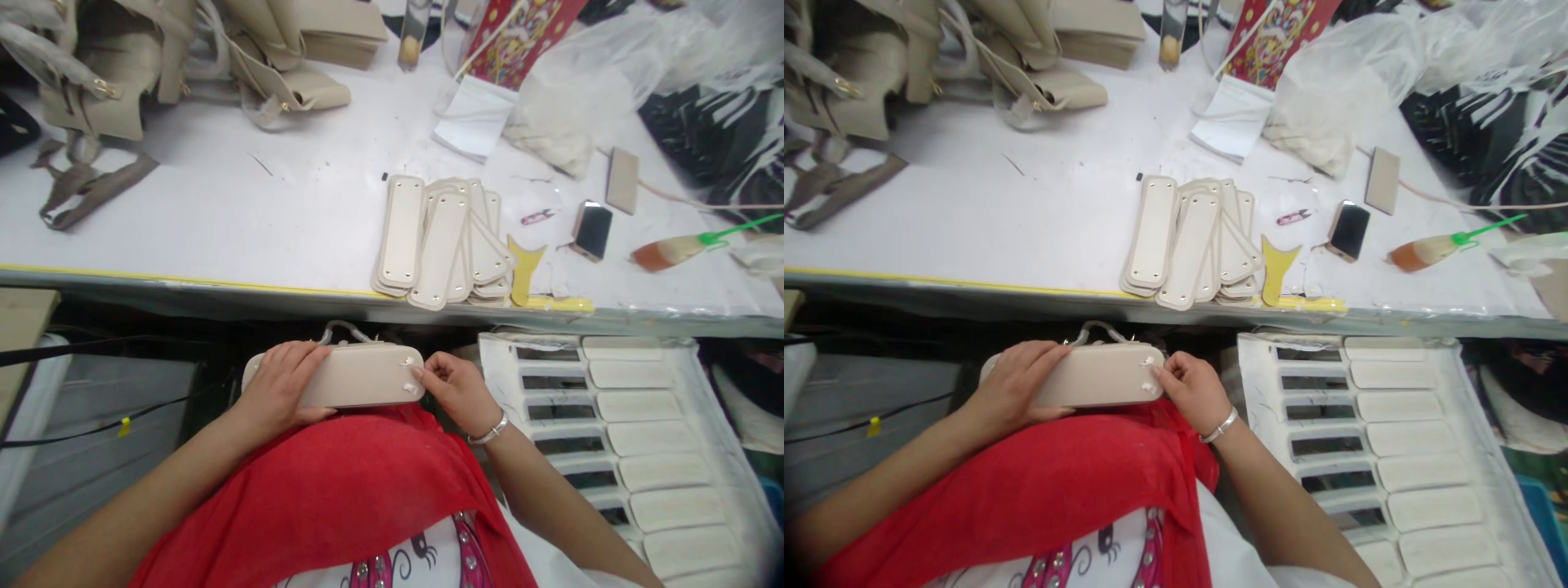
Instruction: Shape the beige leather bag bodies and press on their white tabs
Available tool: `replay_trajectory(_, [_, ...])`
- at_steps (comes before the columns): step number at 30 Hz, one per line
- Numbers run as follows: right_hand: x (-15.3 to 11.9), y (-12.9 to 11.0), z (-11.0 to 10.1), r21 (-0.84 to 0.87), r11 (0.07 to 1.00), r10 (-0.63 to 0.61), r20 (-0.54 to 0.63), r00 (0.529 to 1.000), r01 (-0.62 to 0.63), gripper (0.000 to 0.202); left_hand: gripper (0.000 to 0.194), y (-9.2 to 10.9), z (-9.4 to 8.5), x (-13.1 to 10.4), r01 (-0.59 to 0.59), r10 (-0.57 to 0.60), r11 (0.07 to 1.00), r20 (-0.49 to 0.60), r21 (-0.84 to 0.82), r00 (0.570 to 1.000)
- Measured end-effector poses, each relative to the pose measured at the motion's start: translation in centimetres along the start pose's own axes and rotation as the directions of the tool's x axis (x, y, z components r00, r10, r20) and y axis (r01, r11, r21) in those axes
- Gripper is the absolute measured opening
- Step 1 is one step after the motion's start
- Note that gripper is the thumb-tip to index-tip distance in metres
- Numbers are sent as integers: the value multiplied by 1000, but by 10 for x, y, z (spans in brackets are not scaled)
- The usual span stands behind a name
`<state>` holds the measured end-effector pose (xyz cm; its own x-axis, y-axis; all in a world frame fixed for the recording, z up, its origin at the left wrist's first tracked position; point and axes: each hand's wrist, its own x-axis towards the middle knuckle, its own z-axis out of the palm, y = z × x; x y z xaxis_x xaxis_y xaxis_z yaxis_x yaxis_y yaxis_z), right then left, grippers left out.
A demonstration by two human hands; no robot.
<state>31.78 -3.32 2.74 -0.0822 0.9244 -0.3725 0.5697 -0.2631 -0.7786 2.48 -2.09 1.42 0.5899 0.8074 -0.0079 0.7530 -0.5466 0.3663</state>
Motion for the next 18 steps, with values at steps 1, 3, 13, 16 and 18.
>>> replay_trajectory(1, [0,0,0,-6,1000,-4,-1,1000,4,32,70,0,1,0,0,0,1000,-7,-5,1000])
replay_trajectory(3, [0,0,-1,-13,1000,-11,1,1000,11,32,71,-1,3,0,3,-3,1000,-13,-17,1000])
replay_trajectory(13, [-6,0,-5,-38,994,-105,1,994,105,28,71,3,-4,3,91,-91,994,3,-63,996])
replay_trajectory(16, [-3,0,-6,-7,996,-90,18,996,90,29,70,3,-7,7,94,-93,992,17,-80,996])
replay_trajectory(18, [1,0,-6,26,998,-61,36,997,60,30,69,3,-10,9,92,-90,992,32,-89,995])
